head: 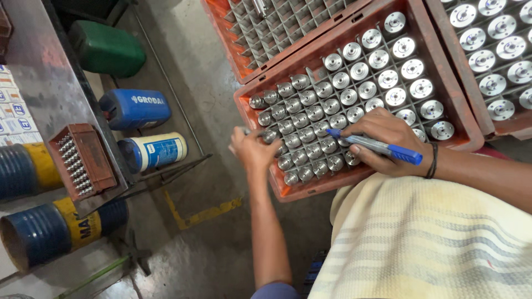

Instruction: The person picks machined metal cylindrical parts one at a time from a divider tray and marks each with a blue marker, placing marked parts back into the tray. Around 00:30 the person carries a full tray of parts to another table and continues marking parts from the trays.

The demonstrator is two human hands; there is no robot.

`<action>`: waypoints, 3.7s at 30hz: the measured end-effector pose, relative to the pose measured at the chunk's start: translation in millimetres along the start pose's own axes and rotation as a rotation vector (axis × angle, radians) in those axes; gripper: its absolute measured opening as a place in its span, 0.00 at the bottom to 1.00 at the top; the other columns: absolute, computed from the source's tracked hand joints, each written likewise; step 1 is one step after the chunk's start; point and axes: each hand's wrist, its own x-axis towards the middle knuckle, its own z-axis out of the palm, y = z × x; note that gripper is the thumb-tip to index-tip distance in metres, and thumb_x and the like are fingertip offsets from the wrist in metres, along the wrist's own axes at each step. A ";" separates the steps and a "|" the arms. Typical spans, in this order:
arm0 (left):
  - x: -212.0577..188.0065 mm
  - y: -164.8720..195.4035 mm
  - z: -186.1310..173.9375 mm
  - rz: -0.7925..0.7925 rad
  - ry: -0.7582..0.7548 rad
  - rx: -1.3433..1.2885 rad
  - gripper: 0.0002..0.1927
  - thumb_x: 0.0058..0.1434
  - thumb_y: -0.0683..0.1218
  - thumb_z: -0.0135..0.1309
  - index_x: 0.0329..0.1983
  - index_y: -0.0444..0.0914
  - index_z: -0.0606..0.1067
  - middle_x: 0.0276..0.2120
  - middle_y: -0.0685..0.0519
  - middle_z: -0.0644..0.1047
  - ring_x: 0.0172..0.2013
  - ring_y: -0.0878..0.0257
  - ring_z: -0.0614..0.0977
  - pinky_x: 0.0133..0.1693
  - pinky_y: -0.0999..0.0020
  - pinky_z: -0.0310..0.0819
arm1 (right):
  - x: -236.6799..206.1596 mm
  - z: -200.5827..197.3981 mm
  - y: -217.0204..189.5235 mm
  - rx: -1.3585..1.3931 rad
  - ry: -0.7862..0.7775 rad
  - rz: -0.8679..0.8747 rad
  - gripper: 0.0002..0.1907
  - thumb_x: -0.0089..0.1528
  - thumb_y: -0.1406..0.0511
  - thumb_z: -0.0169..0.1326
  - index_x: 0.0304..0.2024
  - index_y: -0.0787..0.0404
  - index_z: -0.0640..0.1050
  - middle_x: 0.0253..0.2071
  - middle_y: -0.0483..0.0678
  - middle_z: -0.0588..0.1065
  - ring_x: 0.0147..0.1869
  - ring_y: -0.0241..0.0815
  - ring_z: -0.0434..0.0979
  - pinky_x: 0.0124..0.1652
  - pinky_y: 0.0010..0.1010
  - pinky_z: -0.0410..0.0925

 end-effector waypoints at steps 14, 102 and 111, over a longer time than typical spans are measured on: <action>-51.9 73.0 86.0 -0.440 -0.341 -1.789 0.24 0.75 0.59 0.41 0.55 0.36 0.74 0.37 0.54 0.78 0.34 0.66 0.77 0.36 0.69 0.72 | 10.4 20.1 0.8 -0.049 -0.093 -0.295 0.11 0.58 0.66 0.58 0.43 0.59 0.77 0.31 0.46 0.74 0.33 0.44 0.72 0.40 0.40 0.63; -26.2 66.8 56.5 -0.355 -0.265 -1.717 0.22 0.72 0.56 0.44 0.55 0.35 0.75 0.40 0.54 0.80 0.31 0.69 0.76 0.30 0.72 0.70 | 15.5 18.2 -0.1 -0.091 -0.079 -0.349 0.11 0.57 0.66 0.58 0.43 0.61 0.78 0.29 0.47 0.75 0.31 0.42 0.73 0.39 0.39 0.65; -44.6 87.9 77.1 -0.349 -0.269 -1.832 0.19 0.75 0.54 0.48 0.56 0.34 0.72 0.33 0.52 0.76 0.29 0.65 0.79 0.30 0.70 0.77 | -4.1 17.8 3.4 -0.014 0.045 -0.131 0.10 0.59 0.66 0.57 0.43 0.61 0.77 0.34 0.48 0.77 0.36 0.43 0.74 0.42 0.36 0.66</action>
